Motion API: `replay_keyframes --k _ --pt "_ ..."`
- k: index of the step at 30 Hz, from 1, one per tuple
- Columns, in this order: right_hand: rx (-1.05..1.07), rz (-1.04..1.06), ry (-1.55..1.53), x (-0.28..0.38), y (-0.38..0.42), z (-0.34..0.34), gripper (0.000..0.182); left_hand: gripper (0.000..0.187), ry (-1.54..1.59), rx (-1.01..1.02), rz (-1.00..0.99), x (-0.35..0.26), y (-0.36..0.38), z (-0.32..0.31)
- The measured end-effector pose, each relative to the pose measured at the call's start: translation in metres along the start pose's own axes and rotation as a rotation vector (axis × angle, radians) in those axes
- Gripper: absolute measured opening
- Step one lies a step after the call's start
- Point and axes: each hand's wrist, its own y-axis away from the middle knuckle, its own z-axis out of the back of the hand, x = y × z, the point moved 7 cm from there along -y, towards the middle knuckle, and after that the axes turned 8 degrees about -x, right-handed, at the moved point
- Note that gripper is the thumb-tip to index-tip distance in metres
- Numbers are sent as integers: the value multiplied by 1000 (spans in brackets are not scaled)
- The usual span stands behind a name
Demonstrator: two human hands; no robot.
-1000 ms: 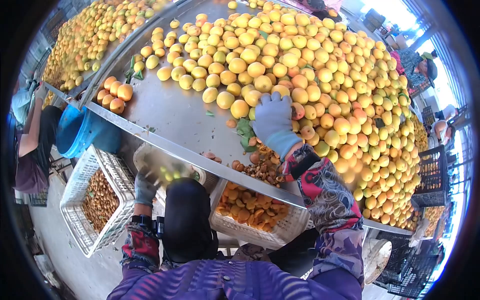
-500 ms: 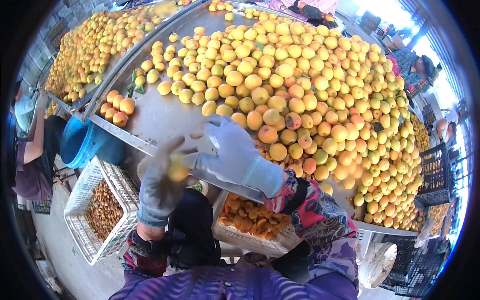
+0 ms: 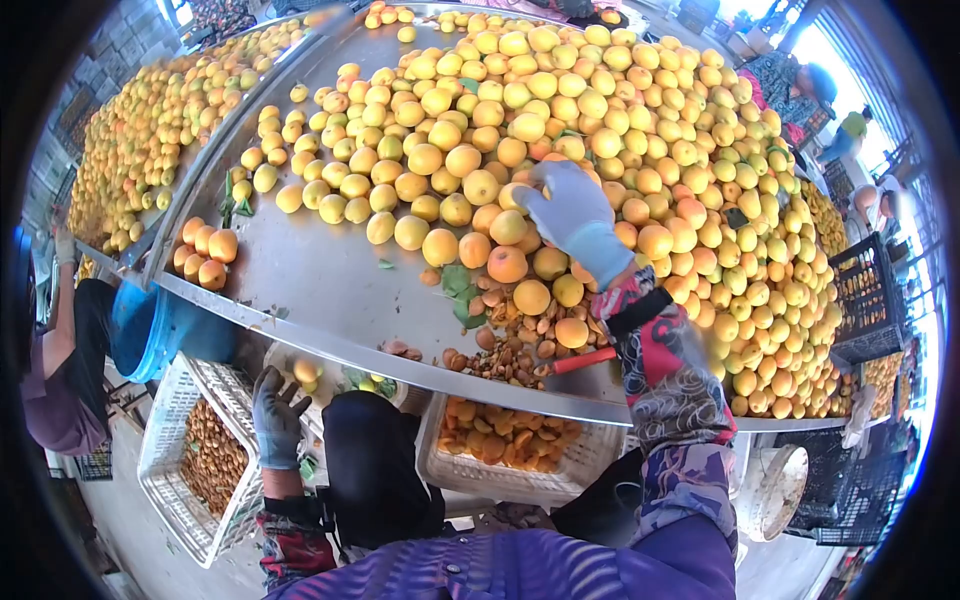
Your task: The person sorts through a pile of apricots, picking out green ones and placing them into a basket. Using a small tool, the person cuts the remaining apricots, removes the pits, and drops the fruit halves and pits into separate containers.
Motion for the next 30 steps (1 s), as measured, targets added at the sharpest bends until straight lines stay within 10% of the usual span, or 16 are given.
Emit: replay_keyframes --k 7,14,21,27,30 --pt "157 89 123 35 -60 -70 51 31 192 -218 -155 -103 25 -28" --pt "247 81 241 37 -68 -96 47 32 255 131 -288 -142 38 -71" --pt "206 105 -100 14 -34 -33 46 32 235 201 -245 -160 40 -98" --pt "175 -324 -750 -25 14 17 50 32 212 327 -254 -181 38 -134" --pt "124 -157 -983 -2 46 38 51 32 218 496 -137 -181 47 -175"
